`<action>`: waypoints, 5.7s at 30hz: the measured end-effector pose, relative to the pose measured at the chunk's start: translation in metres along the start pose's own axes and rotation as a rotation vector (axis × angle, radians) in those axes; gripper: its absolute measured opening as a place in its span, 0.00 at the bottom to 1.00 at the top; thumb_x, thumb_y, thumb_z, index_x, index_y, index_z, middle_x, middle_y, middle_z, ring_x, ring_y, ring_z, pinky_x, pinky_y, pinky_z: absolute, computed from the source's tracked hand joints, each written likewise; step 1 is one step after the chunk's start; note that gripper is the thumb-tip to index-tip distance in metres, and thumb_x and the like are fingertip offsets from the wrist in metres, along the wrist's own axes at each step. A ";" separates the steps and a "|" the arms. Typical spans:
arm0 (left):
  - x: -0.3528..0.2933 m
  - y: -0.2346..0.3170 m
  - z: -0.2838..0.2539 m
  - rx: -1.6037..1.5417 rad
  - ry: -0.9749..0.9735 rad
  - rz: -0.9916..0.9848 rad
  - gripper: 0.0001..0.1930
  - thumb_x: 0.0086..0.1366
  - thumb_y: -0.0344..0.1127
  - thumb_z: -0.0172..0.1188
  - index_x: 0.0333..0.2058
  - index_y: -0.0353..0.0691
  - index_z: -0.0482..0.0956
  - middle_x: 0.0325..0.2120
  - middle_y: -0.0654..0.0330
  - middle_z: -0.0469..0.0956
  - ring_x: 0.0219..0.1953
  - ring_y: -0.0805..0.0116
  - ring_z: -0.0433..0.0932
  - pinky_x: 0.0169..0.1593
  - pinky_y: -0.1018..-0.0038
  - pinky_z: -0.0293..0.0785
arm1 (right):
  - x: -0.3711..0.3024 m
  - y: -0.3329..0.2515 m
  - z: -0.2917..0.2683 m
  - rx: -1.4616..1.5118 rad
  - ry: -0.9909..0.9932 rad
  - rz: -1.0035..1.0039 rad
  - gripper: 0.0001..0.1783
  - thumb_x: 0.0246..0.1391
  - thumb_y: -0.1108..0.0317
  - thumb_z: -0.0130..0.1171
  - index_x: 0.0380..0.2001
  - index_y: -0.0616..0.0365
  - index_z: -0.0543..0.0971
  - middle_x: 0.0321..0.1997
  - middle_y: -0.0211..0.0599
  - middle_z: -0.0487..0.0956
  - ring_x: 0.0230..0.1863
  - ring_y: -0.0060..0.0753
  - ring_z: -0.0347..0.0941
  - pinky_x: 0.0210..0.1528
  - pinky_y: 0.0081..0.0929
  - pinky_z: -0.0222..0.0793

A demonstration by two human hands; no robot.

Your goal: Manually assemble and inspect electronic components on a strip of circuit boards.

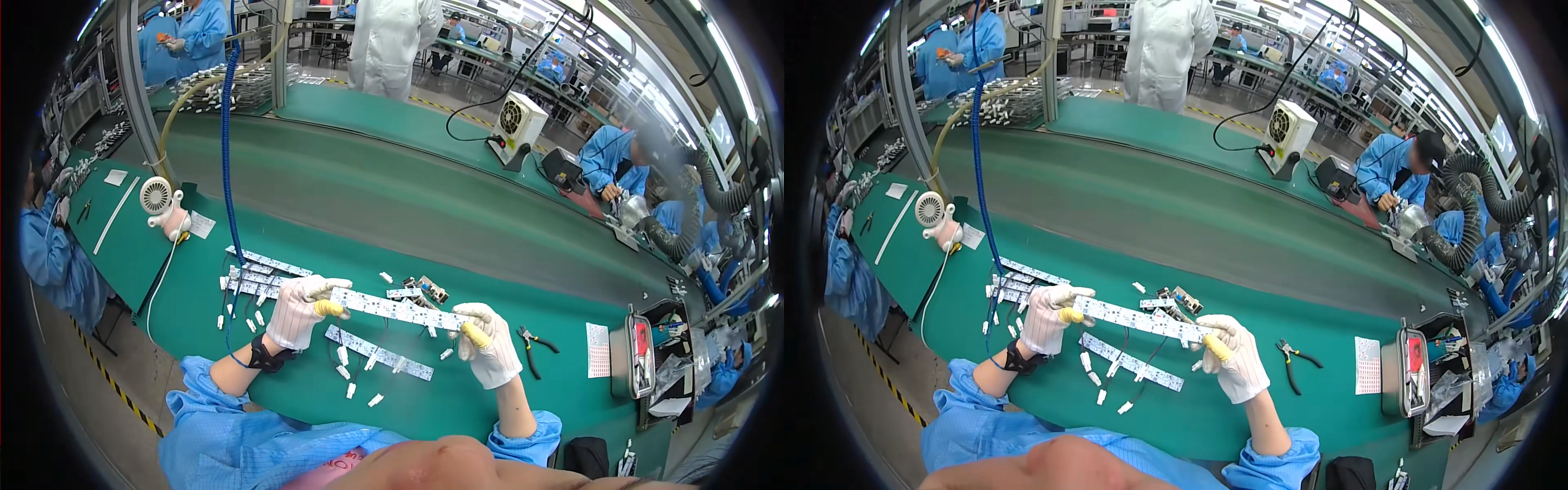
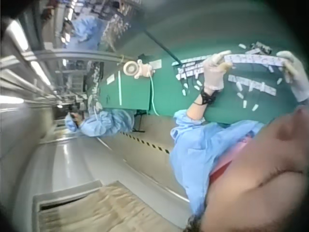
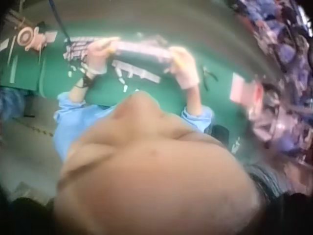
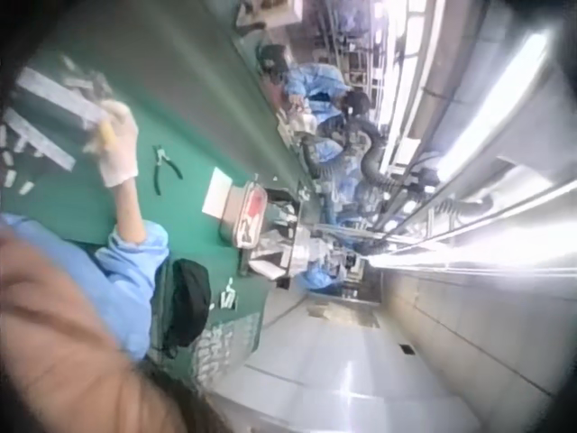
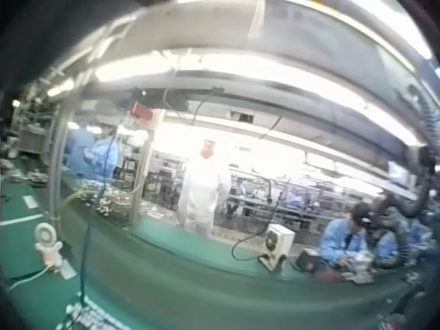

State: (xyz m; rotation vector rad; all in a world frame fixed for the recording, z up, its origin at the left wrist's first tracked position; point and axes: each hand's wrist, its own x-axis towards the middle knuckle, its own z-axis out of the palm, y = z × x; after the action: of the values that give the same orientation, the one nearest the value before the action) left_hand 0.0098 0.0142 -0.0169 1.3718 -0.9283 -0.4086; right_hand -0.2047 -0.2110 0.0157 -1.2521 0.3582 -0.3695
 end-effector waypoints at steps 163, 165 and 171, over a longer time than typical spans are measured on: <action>0.000 0.016 0.008 0.040 -0.074 -0.186 0.27 0.55 0.49 0.63 0.42 0.29 0.74 0.28 0.54 0.81 0.32 0.72 0.81 0.35 0.81 0.76 | 0.000 0.006 -0.005 0.074 -0.013 -0.057 0.23 0.55 0.62 0.58 0.46 0.68 0.67 0.31 0.39 0.74 0.16 0.13 0.65 0.14 0.06 0.57; 0.001 0.017 0.007 0.023 -0.077 -0.196 0.29 0.53 0.51 0.64 0.42 0.29 0.74 0.28 0.54 0.81 0.32 0.72 0.81 0.35 0.81 0.76 | 0.001 0.005 -0.003 0.067 0.010 -0.050 0.22 0.55 0.63 0.58 0.46 0.68 0.67 0.32 0.38 0.74 0.16 0.13 0.65 0.15 0.06 0.58; 0.004 0.018 0.008 -0.142 -0.081 -0.232 0.31 0.50 0.48 0.66 0.46 0.30 0.72 0.32 0.55 0.80 0.35 0.72 0.79 0.39 0.78 0.75 | 0.004 0.003 -0.003 0.071 0.032 -0.059 0.17 0.54 0.70 0.57 0.45 0.67 0.68 0.33 0.39 0.75 0.15 0.15 0.65 0.14 0.07 0.58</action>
State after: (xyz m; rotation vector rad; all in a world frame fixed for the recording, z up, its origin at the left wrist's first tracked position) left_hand 0.0020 0.0098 0.0006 1.3441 -0.7920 -0.6980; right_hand -0.2028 -0.2146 0.0113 -1.1900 0.3326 -0.4494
